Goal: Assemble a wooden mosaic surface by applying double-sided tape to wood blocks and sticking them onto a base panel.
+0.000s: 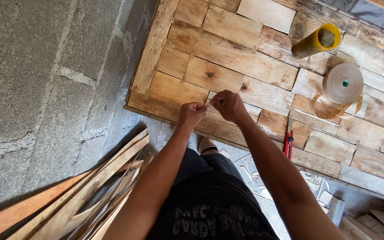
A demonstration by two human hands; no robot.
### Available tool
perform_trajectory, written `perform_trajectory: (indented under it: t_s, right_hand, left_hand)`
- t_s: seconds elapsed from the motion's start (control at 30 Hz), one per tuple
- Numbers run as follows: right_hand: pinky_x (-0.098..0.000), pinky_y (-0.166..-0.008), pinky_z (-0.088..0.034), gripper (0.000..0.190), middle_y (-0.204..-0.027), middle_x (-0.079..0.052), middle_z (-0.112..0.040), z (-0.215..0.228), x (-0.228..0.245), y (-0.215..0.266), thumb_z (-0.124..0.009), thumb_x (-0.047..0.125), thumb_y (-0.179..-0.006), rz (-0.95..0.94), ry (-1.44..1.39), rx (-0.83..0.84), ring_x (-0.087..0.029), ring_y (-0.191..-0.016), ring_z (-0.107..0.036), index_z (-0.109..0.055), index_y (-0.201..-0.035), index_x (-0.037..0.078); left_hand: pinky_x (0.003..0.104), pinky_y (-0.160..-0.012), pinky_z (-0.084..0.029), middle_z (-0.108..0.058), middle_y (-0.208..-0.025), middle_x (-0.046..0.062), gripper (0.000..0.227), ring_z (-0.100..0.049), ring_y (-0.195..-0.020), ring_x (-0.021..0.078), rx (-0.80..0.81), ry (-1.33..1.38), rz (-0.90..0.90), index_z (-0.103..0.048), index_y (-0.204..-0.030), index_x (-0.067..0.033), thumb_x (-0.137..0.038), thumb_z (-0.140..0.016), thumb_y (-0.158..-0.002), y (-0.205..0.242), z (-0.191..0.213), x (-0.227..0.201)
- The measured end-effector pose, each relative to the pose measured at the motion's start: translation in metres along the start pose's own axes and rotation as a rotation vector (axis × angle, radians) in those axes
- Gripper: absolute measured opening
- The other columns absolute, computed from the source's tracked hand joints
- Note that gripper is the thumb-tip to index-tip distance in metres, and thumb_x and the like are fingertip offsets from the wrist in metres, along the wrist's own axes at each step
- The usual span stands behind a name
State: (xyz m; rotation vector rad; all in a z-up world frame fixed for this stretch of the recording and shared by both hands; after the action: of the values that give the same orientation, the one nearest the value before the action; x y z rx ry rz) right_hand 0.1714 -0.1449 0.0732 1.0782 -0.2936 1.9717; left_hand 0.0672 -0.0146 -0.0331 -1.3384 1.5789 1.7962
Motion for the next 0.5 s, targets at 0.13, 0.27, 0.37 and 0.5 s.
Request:
perform_trajectory:
  t_s: [0.13, 0.27, 0.37, 0.5]
  right_hand:
    - [-0.0379, -0.071, -0.057, 0.017, -0.093, -0.014, -0.076, -0.006, -0.023, -0.026, -0.075, 0.021, -0.089, -0.106, 0.106, 0.108, -0.024, -0.083, -0.073, -0.079, -0.097, 0.007]
    - [-0.0389, -0.074, -0.058, 0.014, -0.096, -0.013, -0.076, -0.019, -0.038, -0.041, -0.068, 0.017, -0.092, -0.081, 0.068, 0.167, -0.026, -0.086, -0.074, -0.077, -0.098, 0.008]
    - [-0.0412, -0.074, -0.058, 0.013, -0.095, -0.016, -0.075, -0.025, -0.047, -0.048, -0.069, 0.015, -0.090, -0.038, 0.125, 0.146, -0.030, -0.086, -0.074, -0.078, -0.095, 0.007]
    - [-0.0421, -0.075, -0.058, 0.012, -0.091, -0.018, -0.075, -0.029, -0.054, -0.052, -0.072, 0.015, -0.086, 0.067, 0.133, 0.102, -0.032, -0.085, -0.074, -0.078, -0.092, 0.006]
  left_hand:
    - [0.027, -0.053, -0.051, -0.073, -0.068, 0.006, 0.023, -0.065, -0.056, 0.0119, -0.151, -0.087, 0.028, -0.076, -0.082, 0.0009, -0.020, -0.081, -0.088, -0.008, -0.010, -0.009]
    - [0.030, -0.050, -0.050, -0.071, -0.062, 0.007, 0.025, -0.065, -0.051, 0.0136, -0.265, -0.186, 0.010, -0.074, -0.076, 0.0002, -0.021, -0.080, -0.088, -0.022, -0.013, -0.001]
    - [0.032, -0.052, -0.052, -0.071, -0.061, 0.007, 0.026, -0.068, -0.052, 0.0151, -0.303, -0.258, 0.044, -0.075, -0.075, -0.0017, -0.024, -0.079, -0.088, -0.031, -0.015, 0.005]
    - [0.032, -0.058, -0.057, -0.074, -0.062, 0.007, 0.027, -0.073, -0.055, 0.0161, -0.343, -0.349, 0.118, -0.077, -0.075, -0.0059, -0.030, -0.079, -0.086, -0.032, -0.015, 0.010]
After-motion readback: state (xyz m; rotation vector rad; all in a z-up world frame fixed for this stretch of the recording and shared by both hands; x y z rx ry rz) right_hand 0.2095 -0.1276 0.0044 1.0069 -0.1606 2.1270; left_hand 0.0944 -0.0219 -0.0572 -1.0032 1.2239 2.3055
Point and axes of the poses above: each hand's wrist, its own y-axis away from the middle knuckle, its own z-axis out of the back of the hand, x = y × z, the point moved 5 cm from there along -y, towards the middle knuckle
